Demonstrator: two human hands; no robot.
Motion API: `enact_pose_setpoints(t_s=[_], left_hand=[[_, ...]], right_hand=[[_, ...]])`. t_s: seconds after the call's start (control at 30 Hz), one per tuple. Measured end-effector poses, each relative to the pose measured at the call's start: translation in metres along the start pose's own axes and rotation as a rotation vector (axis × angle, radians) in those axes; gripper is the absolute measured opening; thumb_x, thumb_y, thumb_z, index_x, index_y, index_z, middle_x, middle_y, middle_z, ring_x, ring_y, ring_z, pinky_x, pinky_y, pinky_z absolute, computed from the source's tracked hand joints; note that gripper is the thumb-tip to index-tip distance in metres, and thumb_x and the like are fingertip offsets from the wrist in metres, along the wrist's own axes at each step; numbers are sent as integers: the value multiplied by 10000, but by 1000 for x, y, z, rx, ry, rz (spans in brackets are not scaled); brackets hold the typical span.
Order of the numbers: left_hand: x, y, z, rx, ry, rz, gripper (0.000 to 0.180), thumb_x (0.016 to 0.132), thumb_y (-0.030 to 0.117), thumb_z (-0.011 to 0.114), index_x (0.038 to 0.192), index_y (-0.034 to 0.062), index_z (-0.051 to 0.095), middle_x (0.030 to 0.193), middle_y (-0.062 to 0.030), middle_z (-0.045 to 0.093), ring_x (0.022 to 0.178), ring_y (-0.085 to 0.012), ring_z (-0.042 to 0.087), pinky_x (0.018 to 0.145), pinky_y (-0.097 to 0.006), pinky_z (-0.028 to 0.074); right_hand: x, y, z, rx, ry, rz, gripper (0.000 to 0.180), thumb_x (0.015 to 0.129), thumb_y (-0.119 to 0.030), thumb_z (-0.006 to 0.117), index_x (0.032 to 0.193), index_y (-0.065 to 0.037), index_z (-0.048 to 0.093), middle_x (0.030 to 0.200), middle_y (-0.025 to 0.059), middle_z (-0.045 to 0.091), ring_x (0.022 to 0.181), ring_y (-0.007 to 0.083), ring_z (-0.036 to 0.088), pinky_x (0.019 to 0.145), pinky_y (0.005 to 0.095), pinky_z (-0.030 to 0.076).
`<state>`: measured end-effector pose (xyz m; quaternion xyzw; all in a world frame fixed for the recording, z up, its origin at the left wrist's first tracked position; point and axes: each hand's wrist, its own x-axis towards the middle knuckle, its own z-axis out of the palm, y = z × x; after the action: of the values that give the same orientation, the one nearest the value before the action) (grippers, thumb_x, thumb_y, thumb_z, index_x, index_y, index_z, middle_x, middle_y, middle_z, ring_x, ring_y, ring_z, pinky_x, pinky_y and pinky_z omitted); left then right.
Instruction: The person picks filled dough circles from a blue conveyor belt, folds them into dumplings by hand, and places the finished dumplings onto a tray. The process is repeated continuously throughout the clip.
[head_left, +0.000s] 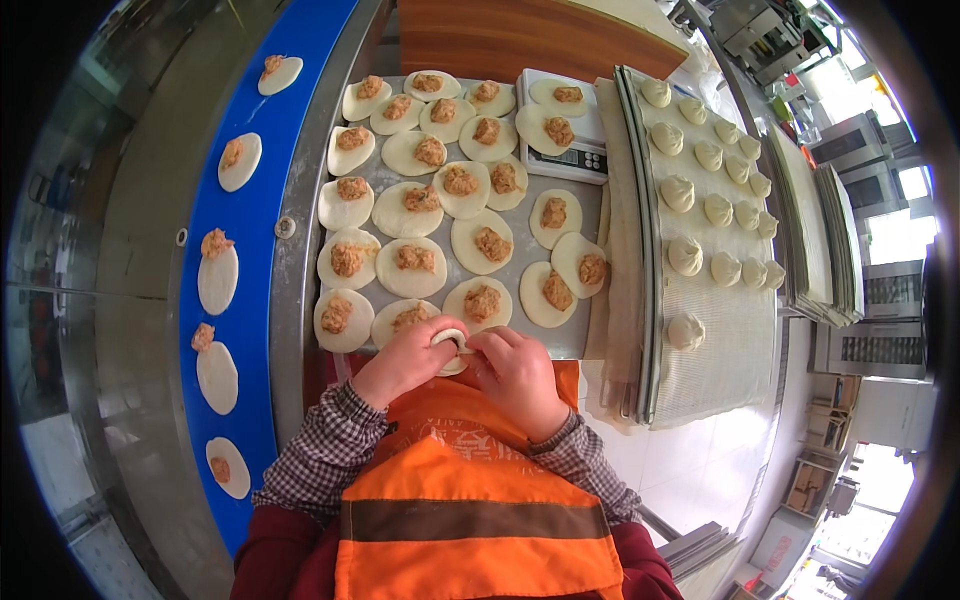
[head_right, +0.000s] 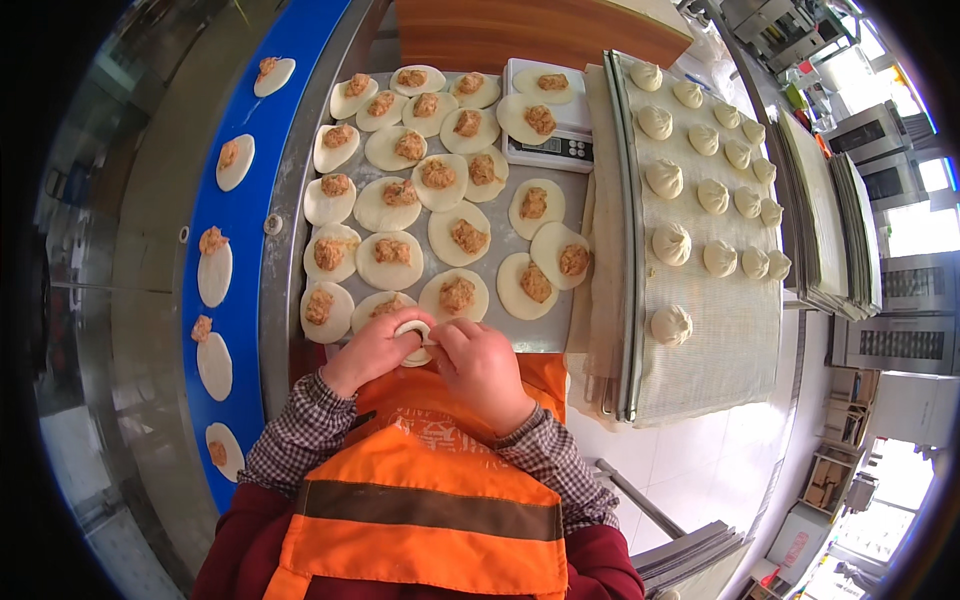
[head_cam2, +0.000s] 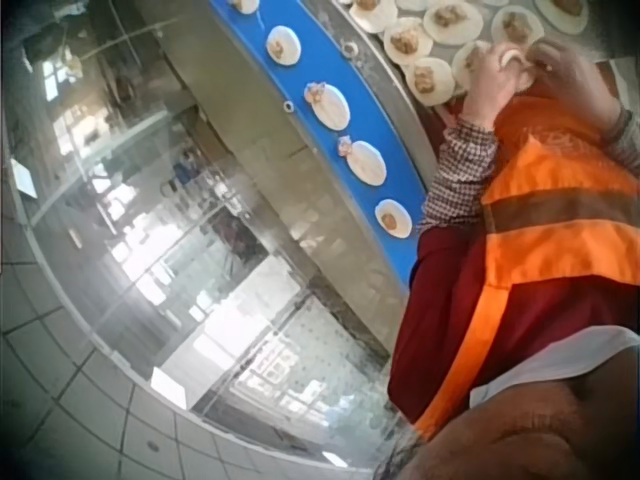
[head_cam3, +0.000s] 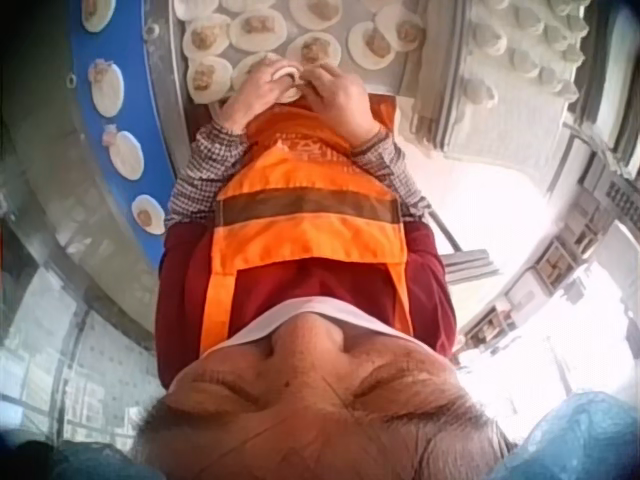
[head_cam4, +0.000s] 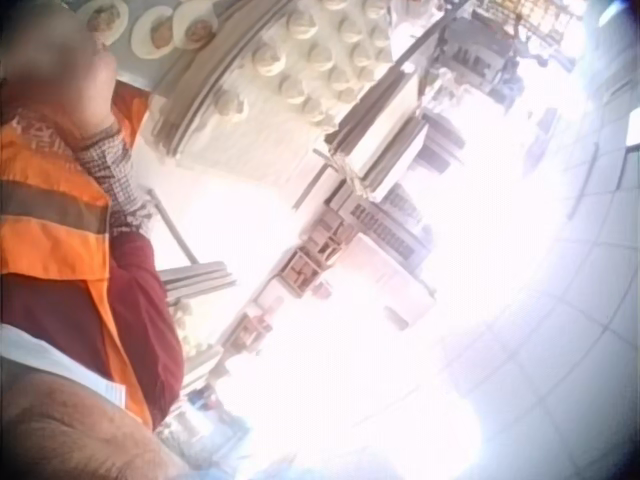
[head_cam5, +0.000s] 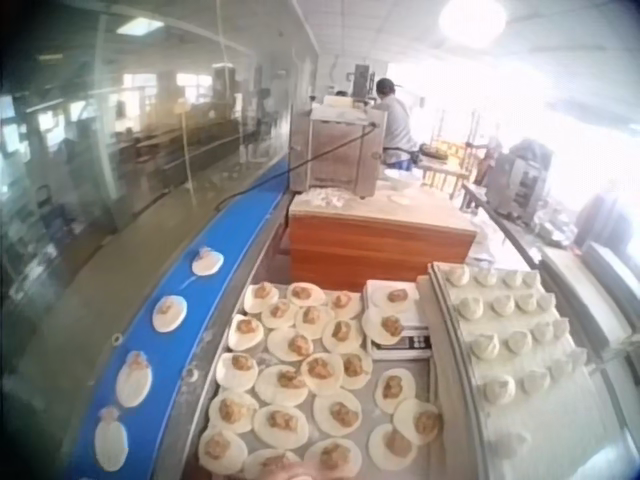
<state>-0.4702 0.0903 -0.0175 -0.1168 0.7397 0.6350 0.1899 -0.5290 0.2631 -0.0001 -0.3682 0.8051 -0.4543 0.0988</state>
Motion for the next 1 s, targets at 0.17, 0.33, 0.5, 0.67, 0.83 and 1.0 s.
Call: enact_pose_setpoints(t_s=[0.17, 0.33, 0.5, 0.67, 0.83, 1.0], left_hand=[[4, -11, 2, -133, -45, 115, 290, 901, 127, 506, 1155, 2, 565, 968, -77, 633, 923, -119, 603, 790, -228, 469], [-5, 5, 6, -864, -52, -30, 431, 954, 329, 522, 1263, 30, 497, 984, -34, 623, 882, -102, 593, 689, -229, 478], [-3, -9, 20, -865, 174, 22, 442, 975, 436, 455, 1171, 48, 533, 902, -1, 591, 680, -61, 546, 491, -196, 400], [-2, 0, 18, -591, 213, -18, 537, 983, 522, 343, 1085, 39, 554, 797, 12, 579, 579, -40, 491, 434, -182, 346], [-4, 0, 5, -596, 60, -109, 601, 959, 591, 319, 1057, 49, 561, 780, 18, 568, 573, -32, 482, 415, -180, 322], [-7, 3, 4, -500, 10, -38, 603, 951, 596, 343, 1050, 48, 573, 812, 16, 570, 663, -37, 519, 500, -169, 381]], right_hand=[[-3, -14, -1, 207, 28, 249, 163, 773, -18, 695, 915, 3, 617, 790, 126, 617, 631, 214, 603, 554, 297, 473], [-11, 8, 8, 778, 188, 420, 149, 770, -17, 686, 889, -2, 597, 741, 129, 595, 623, 250, 601, 548, 308, 470], [-2, 5, 2, 50, 161, -89, 144, 764, -27, 688, 879, -22, 602, 756, 115, 613, 637, 262, 609, 558, 330, 485], [-3, 1, 3, 722, 99, 428, 156, 754, -24, 659, 895, -35, 594, 769, 147, 611, 682, 348, 597, 587, 394, 488], [-7, -3, -3, 233, 133, 39, 201, 750, -20, 675, 933, -19, 594, 744, 117, 600, 643, 267, 604, 575, 336, 483], [-9, 1, -5, 429, 62, 215, 230, 750, -15, 667, 965, -18, 587, 731, 102, 584, 633, 272, 589, 573, 324, 479]])
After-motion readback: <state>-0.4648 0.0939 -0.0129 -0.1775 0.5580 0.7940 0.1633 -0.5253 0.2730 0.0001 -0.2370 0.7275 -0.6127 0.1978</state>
